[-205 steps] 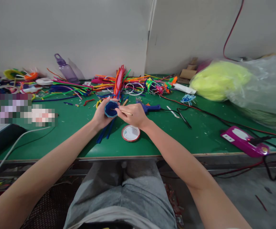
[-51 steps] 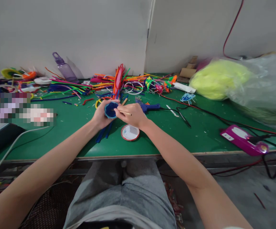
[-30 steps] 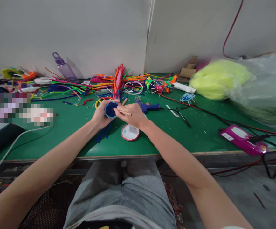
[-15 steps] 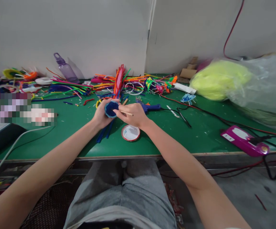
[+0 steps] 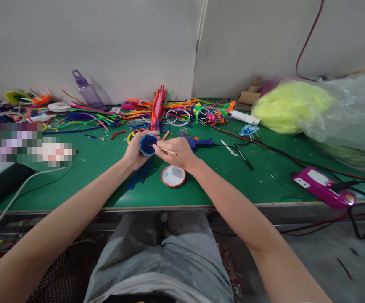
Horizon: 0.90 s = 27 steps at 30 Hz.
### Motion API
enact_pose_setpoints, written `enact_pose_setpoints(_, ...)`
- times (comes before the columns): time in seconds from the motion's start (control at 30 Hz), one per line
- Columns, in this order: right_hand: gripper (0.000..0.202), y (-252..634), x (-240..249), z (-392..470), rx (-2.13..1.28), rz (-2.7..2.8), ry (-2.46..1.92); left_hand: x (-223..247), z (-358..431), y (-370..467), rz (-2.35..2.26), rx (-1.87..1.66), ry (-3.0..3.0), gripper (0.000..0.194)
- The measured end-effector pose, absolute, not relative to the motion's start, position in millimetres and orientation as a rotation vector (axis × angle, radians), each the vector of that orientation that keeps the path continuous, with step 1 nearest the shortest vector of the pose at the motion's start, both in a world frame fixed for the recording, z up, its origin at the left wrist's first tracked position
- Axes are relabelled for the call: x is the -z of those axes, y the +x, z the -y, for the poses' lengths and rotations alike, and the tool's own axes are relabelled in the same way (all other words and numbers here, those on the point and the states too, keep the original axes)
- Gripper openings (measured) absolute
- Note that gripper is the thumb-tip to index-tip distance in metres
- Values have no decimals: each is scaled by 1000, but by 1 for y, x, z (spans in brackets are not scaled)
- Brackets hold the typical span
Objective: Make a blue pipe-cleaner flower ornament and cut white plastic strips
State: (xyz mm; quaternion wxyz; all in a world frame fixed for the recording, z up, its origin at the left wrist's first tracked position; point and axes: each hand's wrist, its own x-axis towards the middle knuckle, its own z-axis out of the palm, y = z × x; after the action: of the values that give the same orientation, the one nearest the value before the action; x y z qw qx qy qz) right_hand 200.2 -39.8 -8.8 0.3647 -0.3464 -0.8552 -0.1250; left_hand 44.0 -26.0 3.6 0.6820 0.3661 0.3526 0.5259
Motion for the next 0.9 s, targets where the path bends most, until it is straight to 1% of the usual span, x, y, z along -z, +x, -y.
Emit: enact_pose_setpoints(0.9, 44, 200, 10, 39, 341, 2189, -866, -3, 26, 44, -786, -1161, 840, 28)
